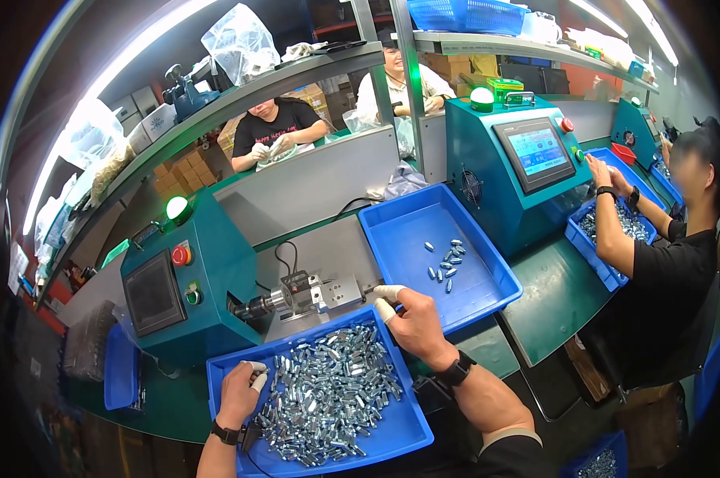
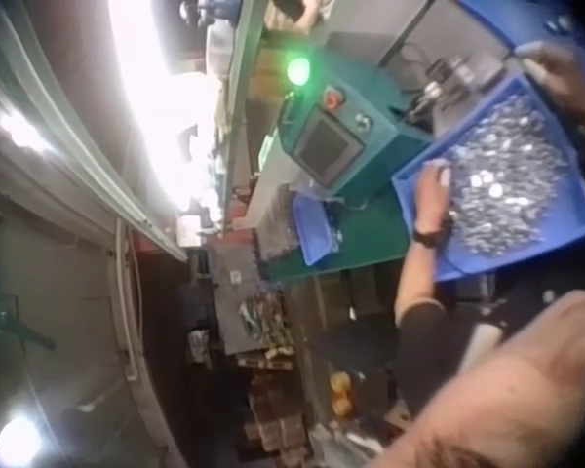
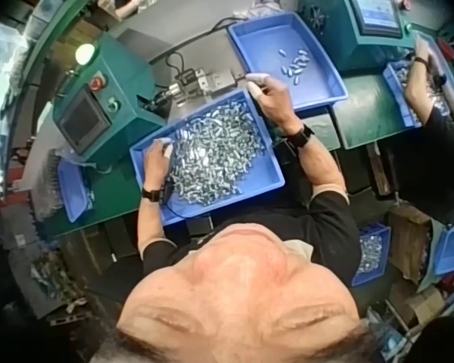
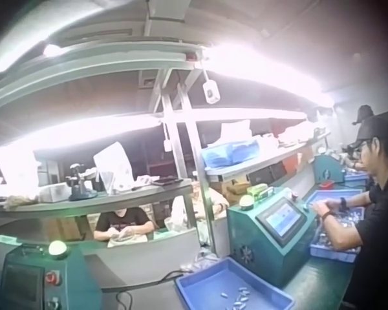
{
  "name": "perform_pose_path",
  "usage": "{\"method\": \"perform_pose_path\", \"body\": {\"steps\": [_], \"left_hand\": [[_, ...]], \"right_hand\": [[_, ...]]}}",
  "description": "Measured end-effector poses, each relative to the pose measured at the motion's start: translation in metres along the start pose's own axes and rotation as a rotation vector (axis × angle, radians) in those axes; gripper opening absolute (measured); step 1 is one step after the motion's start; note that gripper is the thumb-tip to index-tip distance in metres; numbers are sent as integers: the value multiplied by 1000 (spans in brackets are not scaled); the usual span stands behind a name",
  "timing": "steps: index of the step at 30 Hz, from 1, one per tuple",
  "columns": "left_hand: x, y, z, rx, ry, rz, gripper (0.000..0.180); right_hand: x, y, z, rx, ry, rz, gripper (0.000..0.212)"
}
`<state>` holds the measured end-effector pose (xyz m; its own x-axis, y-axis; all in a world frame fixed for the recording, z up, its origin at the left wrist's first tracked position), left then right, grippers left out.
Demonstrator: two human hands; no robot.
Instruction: The person picks up a metal component from a blue tray, inserts it into the machine's clamp, and then places the processed part into a separate blue tray.
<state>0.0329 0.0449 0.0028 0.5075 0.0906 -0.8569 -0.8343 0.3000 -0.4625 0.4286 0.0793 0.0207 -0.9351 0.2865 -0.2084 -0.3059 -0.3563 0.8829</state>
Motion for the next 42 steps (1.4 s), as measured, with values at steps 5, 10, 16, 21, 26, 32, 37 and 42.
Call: {"method": "perform_pose_path", "body": {"steps": [5,10,16,21,26,32,37,42], "left_hand": [[-2,-4,1,-18,13,-20,19],[-4,-6,3,-38,52,-12,27],[-5,-9,5,-19,43,-25,28],[-4,-8,3,3,22,-22,28],[-4,-10,3,29,26,-25,27],[-3,-9,1,1,31,-73,26],[-3,-9,3,-33,62,-61,28],[-2,-5,2,3,53,-29,27]], "right_hand": [[-1,6,-3,14,27,-6,22],[0,8,-3,-61,1,13,22],[0,11,-4,-72,8,39,23],[0,12,-5,-69,11,32,23],[0,8,-3,-53,8,24,22],[1,9,-3,-78,7,29,22],[0,9,-4,-63,15,19,22],[0,12,-3,-33,44,17,24]]}}
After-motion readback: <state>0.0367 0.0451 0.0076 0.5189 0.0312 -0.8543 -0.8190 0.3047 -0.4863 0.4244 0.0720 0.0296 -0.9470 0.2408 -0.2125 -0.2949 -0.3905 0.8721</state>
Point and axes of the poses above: each hand's wrist, its own z-axis towards the middle knuckle, its own x-axis out of the palm, y = z × x, the point moved 4 cm from there along z, towards the middle knuckle, and after that the axes turned 1 degree about z, right-handed, at the moved point
